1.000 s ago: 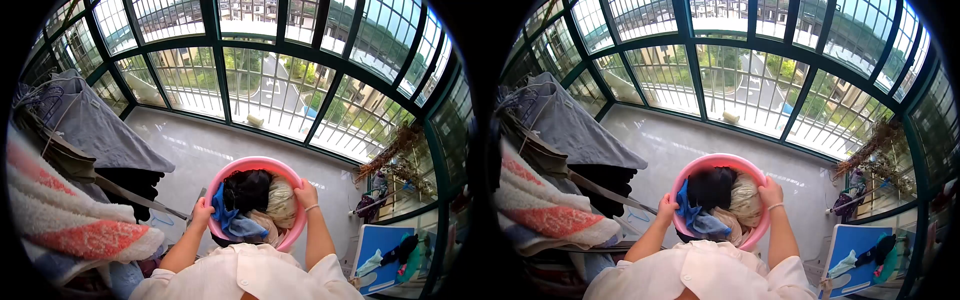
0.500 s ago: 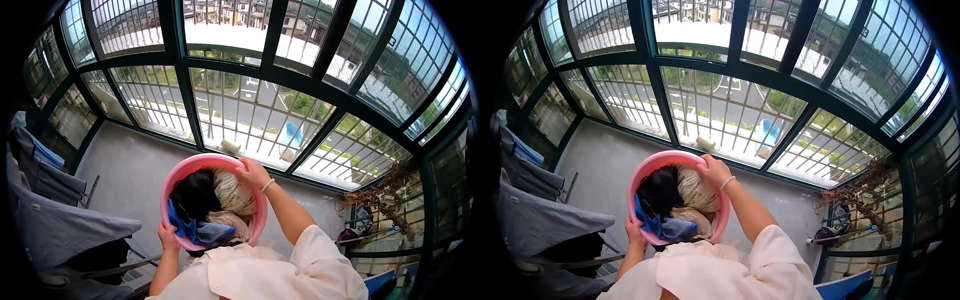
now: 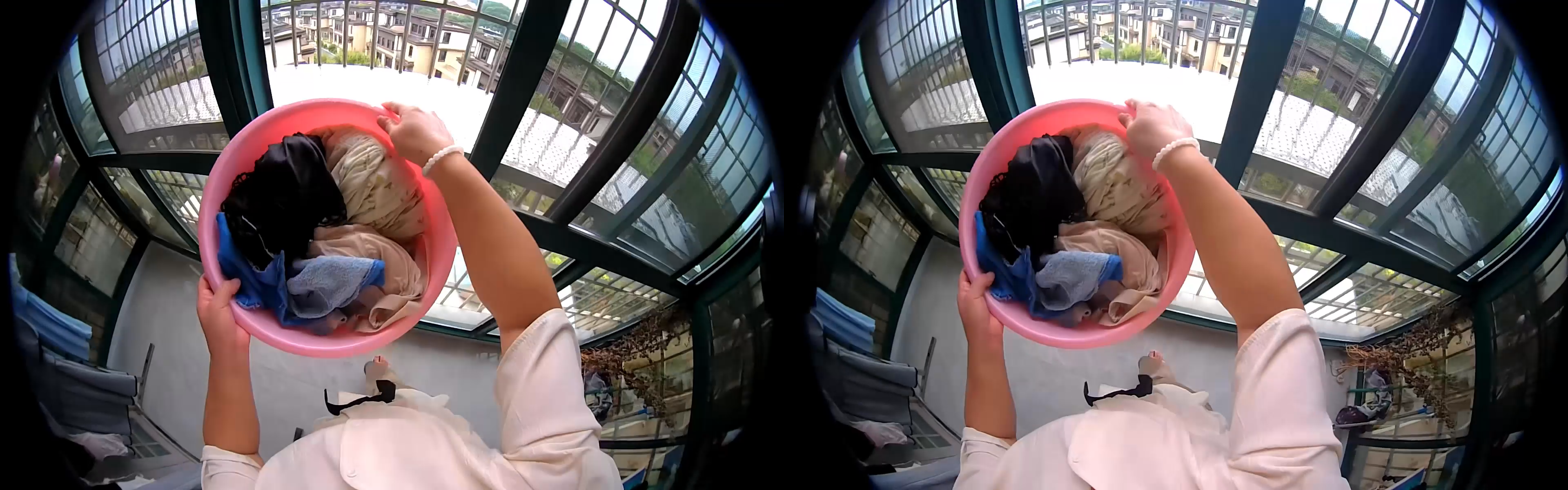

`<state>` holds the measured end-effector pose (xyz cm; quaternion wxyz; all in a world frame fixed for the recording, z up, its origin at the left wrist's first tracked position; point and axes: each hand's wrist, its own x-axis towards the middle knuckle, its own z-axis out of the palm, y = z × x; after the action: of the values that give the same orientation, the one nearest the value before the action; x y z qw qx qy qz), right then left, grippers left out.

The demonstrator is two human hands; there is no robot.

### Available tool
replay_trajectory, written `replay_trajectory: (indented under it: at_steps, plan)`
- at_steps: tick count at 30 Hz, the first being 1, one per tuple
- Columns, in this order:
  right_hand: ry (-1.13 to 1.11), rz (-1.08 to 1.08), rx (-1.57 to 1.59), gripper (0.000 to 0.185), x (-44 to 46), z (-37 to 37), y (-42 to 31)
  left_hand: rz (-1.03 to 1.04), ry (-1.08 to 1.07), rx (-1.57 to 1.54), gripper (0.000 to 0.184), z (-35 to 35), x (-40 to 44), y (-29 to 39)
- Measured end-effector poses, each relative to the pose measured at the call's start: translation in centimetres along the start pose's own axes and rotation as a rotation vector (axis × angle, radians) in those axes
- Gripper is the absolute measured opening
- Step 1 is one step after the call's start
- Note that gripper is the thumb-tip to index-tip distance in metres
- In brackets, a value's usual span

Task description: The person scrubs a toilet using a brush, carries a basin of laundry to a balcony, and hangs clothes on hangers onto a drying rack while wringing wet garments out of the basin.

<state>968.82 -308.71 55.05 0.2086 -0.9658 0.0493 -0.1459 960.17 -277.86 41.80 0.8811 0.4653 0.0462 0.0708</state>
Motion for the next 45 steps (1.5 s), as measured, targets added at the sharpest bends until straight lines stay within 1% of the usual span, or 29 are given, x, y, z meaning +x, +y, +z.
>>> replay_trajectory:
  at_steps: [1,2,4,5,6,7,9,10,12,13,17,20,22,23,25,26,27,28,30,32,33,35,36,38,39,40,42,43,45]
  plan:
    - [0.013,0.012,-0.044,0.043,2.3,0.2,-0.1,-0.018,0.008,-0.030,0.032,1.1,0.7,-0.5]
    - [0.063,-0.065,-0.016,0.042,6.2,1.8,1.2,-0.029,0.012,-0.058,0.032,2.1,1.8,-0.4]
    - [-0.012,-0.035,0.020,0.037,11.4,2.8,1.6,-0.054,-0.065,-0.036,0.034,3.9,3.9,-0.7]
    - [-0.032,-0.018,-0.097,0.032,13.4,3.0,1.7,-0.080,-0.083,-0.023,0.034,5.0,4.7,-0.8]
    - [-0.054,0.000,-0.069,0.030,15.8,3.8,2.5,-0.085,-0.101,-0.012,0.035,5.6,5.7,-1.3]
    - [-0.088,0.047,-0.040,0.031,16.9,3.0,3.9,-0.105,-0.127,-0.039,0.037,7.6,5.7,-2.2]
    - [-0.050,-0.060,-0.196,0.033,19.7,4.0,4.8,-0.149,-0.184,-0.070,0.034,7.8,7.2,-3.0]
    - [-0.049,-0.033,-0.200,0.034,20.5,4.1,4.6,-0.166,-0.202,-0.077,0.032,7.7,8.5,-3.4]
    - [-0.072,0.001,-0.267,0.032,22.5,3.3,7.6,-0.172,-0.234,-0.096,0.029,10.3,9.5,-5.1]
    - [-0.029,0.008,-0.280,0.032,23.3,3.6,8.3,-0.171,-0.250,-0.083,0.029,10.8,10.8,-5.1]
    - [-0.034,0.046,-0.363,0.032,25.6,5.4,11.4,-0.191,-0.364,-0.112,0.021,11.5,16.5,-4.8]
    - [-0.059,0.059,-0.400,0.035,27.8,5.8,14.0,-0.273,-0.329,-0.068,0.018,12.4,18.9,-4.8]
    - [-0.227,0.189,-0.547,0.037,27.9,5.4,13.4,-0.296,-0.374,-0.058,0.020,11.5,19.5,-5.0]
    - [-0.211,0.128,-0.563,0.038,28.2,5.1,13.3,-0.307,-0.400,-0.051,0.022,11.4,20.1,-4.9]
    - [-0.169,0.013,-0.595,0.039,26.3,2.6,10.1,-0.299,-0.427,-0.005,0.026,11.3,20.3,-4.5]
    - [-0.145,-0.006,-0.435,0.038,25.3,1.1,7.7,-0.295,-0.442,0.015,0.028,11.1,20.0,-4.4]
    - [-0.091,0.034,-0.356,0.039,24.2,-0.3,5.3,-0.293,-0.435,0.060,0.033,10.9,19.7,-4.3]
    - [-0.045,0.040,-0.191,0.041,22.0,-1.3,3.0,-0.317,-0.450,0.119,0.031,9.9,19.8,-4.5]
    - [0.032,-0.141,0.117,0.041,16.1,-1.8,-0.8,-0.277,-0.359,0.237,0.026,8.4,17.9,-3.7]
    - [0.099,-0.487,0.524,0.039,7.9,-1.6,-5.5,-0.174,-0.446,0.177,0.022,6.8,16.4,-2.7]
    - [0.096,-0.668,0.867,0.038,4.8,-0.9,-6.8,-0.114,-0.509,0.184,0.021,6.6,15.4,-1.5]
    - [-0.075,-0.853,1.283,0.028,-0.6,-0.3,-8.3,-0.020,-0.669,0.173,0.018,5.8,14.1,0.8]
    - [-0.146,-0.907,1.424,0.024,-3.1,-1.0,-7.4,0.032,-0.740,0.184,0.016,6.7,12.4,0.4]
    - [-0.232,-1.032,1.532,0.015,-4.9,-2.4,-6.7,0.197,-0.819,0.259,0.013,7.4,12.5,1.1]
    - [-0.283,-1.099,1.561,0.021,-5.7,-3.2,-6.6,0.278,-0.860,0.296,0.012,7.6,12.7,1.2]
    - [-0.178,-1.239,1.493,0.021,-5.7,-3.4,-6.9,0.296,-0.850,0.345,0.011,7.8,13.0,1.2]
    - [-0.105,-1.460,1.589,0.021,-7.1,-4.0,-6.6,0.341,-0.818,0.442,0.010,8.8,13.6,1.2]
    - [-0.146,-1.542,1.766,0.021,-9.2,-4.5,-6.4,0.469,-0.824,0.484,0.009,9.5,13.8,0.6]
    - [0.504,-1.887,1.605,0.018,-9.4,-3.7,-7.1,0.518,-0.847,0.607,0.010,10.9,14.7,0.8]
